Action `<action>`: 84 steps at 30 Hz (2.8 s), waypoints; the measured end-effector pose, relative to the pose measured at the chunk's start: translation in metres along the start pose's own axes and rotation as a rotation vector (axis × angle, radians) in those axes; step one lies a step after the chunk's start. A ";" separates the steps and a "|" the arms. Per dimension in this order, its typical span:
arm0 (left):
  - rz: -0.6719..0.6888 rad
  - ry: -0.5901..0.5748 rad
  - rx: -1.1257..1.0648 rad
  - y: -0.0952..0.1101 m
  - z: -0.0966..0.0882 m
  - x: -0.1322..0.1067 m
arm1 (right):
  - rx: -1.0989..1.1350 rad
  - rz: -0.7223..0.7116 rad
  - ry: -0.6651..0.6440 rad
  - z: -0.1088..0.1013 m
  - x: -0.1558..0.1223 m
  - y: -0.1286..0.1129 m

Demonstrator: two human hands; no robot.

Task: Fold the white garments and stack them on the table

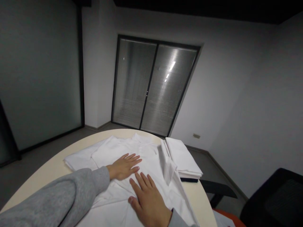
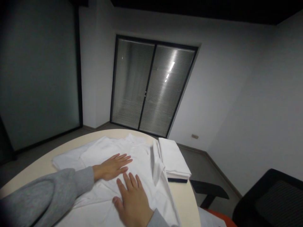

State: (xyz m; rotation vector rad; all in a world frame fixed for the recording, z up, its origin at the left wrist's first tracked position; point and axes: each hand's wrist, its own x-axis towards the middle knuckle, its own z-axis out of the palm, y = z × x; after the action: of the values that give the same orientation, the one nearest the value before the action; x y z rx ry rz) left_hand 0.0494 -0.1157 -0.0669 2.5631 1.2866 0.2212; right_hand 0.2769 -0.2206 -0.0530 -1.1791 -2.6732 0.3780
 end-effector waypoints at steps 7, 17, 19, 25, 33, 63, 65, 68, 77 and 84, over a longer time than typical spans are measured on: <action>-0.023 0.021 0.045 0.001 0.005 -0.007 | 0.053 0.005 0.020 -0.016 -0.007 -0.007; -0.055 0.064 0.026 0.001 0.008 -0.016 | -0.484 0.364 0.343 -0.100 0.001 0.029; -0.053 0.093 0.023 0.000 0.010 -0.017 | -0.572 0.466 0.316 -0.119 0.016 0.045; -0.034 0.143 -0.003 -0.004 0.013 -0.018 | -0.599 0.610 0.162 -0.127 0.074 0.085; -0.027 0.151 -0.014 -0.003 0.009 -0.020 | -0.600 0.682 0.064 -0.122 0.082 0.100; -0.038 0.163 -0.020 -0.004 0.011 -0.020 | -0.703 0.194 0.043 -0.106 0.036 0.128; -0.036 0.167 -0.030 -0.003 0.010 -0.021 | -0.686 0.230 0.042 -0.105 0.034 0.134; -0.027 0.176 -0.036 -0.003 0.008 -0.022 | -0.670 0.256 0.036 -0.104 0.032 0.138; -0.019 0.188 -0.031 -0.003 0.012 -0.020 | -0.650 0.159 0.122 -0.086 0.022 0.054; -0.003 0.197 -0.018 -0.012 0.019 -0.017 | -0.212 0.106 -0.089 -0.019 -0.029 -0.004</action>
State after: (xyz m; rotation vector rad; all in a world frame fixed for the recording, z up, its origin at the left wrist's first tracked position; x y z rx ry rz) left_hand 0.0348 -0.1260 -0.0884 2.5767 1.3481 0.4929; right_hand 0.2984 -0.2422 -0.0355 -1.3985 -2.7901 0.1687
